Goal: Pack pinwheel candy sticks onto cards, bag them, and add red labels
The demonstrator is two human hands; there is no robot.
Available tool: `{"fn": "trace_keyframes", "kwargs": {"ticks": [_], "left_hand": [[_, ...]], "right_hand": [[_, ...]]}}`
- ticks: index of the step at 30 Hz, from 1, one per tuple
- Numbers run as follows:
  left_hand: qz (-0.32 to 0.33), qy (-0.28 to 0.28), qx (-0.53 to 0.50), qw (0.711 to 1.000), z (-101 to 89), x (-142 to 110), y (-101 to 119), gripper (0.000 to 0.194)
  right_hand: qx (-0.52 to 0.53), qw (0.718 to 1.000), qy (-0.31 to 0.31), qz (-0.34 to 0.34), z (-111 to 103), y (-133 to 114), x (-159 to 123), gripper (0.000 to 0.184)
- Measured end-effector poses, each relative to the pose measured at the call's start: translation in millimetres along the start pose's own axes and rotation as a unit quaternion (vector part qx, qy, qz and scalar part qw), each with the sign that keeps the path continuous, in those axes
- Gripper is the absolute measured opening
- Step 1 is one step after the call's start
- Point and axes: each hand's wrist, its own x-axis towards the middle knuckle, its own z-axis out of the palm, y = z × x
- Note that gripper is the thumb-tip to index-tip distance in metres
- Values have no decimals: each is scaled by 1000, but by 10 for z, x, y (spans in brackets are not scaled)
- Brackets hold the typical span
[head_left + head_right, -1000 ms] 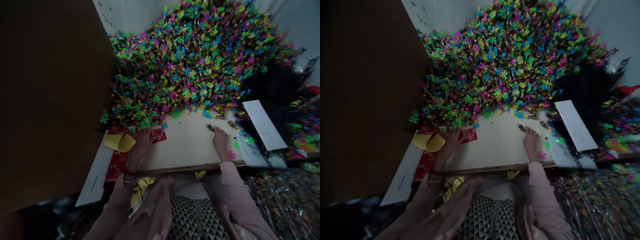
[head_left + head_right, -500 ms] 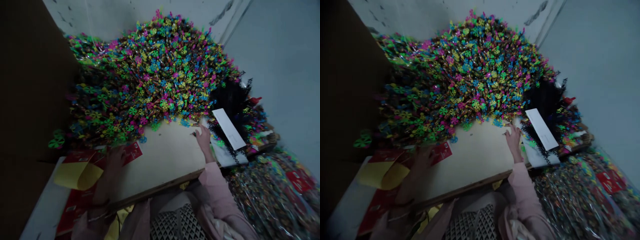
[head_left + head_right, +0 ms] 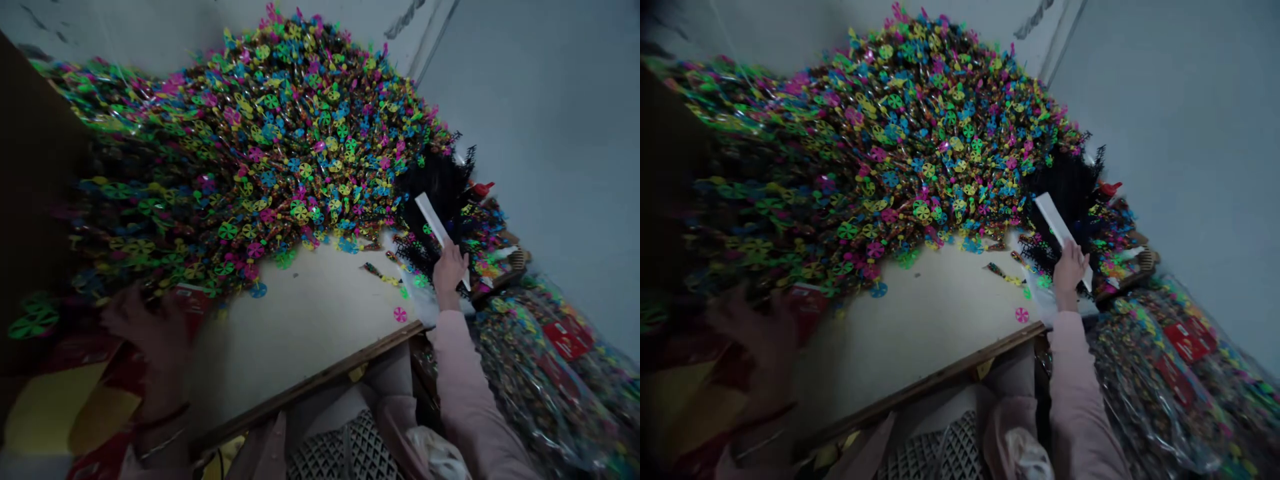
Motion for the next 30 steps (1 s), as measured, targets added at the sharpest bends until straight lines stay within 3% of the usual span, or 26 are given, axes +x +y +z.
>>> {"fn": "trace_keyframes", "kwargs": {"ticks": [2, 4, 6, 8, 9, 10, 12, 13, 15, 18, 21, 25, 27, 30], "left_hand": [[62, 30, -20, 997, 144, -52, 399, 52], [110, 27, -63, 992, 258, -181, 834, 47], [144, -35, -113, 982, 337, -376, 1218, 42], [201, -156, -138, 957, 415, -610, 1462, 39], [232, -220, -131, 939, 466, -730, 1514, 39], [257, -279, -111, 919, 530, -846, 1519, 41], [276, -367, -43, 887, 690, -1049, 1417, 50], [268, -397, -3, 878, 778, -1127, 1332, 56], [238, -437, 66, 865, 941, -1227, 1149, 73], [224, -452, 102, 857, 1065, -1247, 958, 86], [234, -448, 99, 857, 1003, -1209, 897, 84], [214, -448, 115, 861, 775, -1226, 863, 82], [203, -440, 129, 865, 659, -1258, 794, 81], [176, -419, 154, 877, 521, -1293, 606, 79]], "right_hand": [[34, 995, -42, -82, -96, -323, -462, 56], [81, 965, -134, -210, -128, -710, -1031, 56], [126, 918, -208, -314, -102, -1031, -1519, 54], [160, 875, -258, -377, -62, -1136, -1757, 47], [165, 880, -254, -365, -49, -1081, -1763, 46], [158, 905, -232, -321, -43, -957, -1702, 46], [101, 972, -148, -152, -47, -558, -1445, 50], [54, 990, -115, -60, -53, -325, -1287, 55], [-26, 990, -127, 57, -71, 107, -993, 61], [-69, 977, -178, 93, -137, 487, -720, 50], [-35, 990, -108, 87, -266, 524, -626, 45], [31, 994, -10, 101, -358, 315, -660, 46], [31, 989, -65, 130, -305, 209, -753, 51], [35, 965, -212, 152, -147, 119, -958, 57]]}}
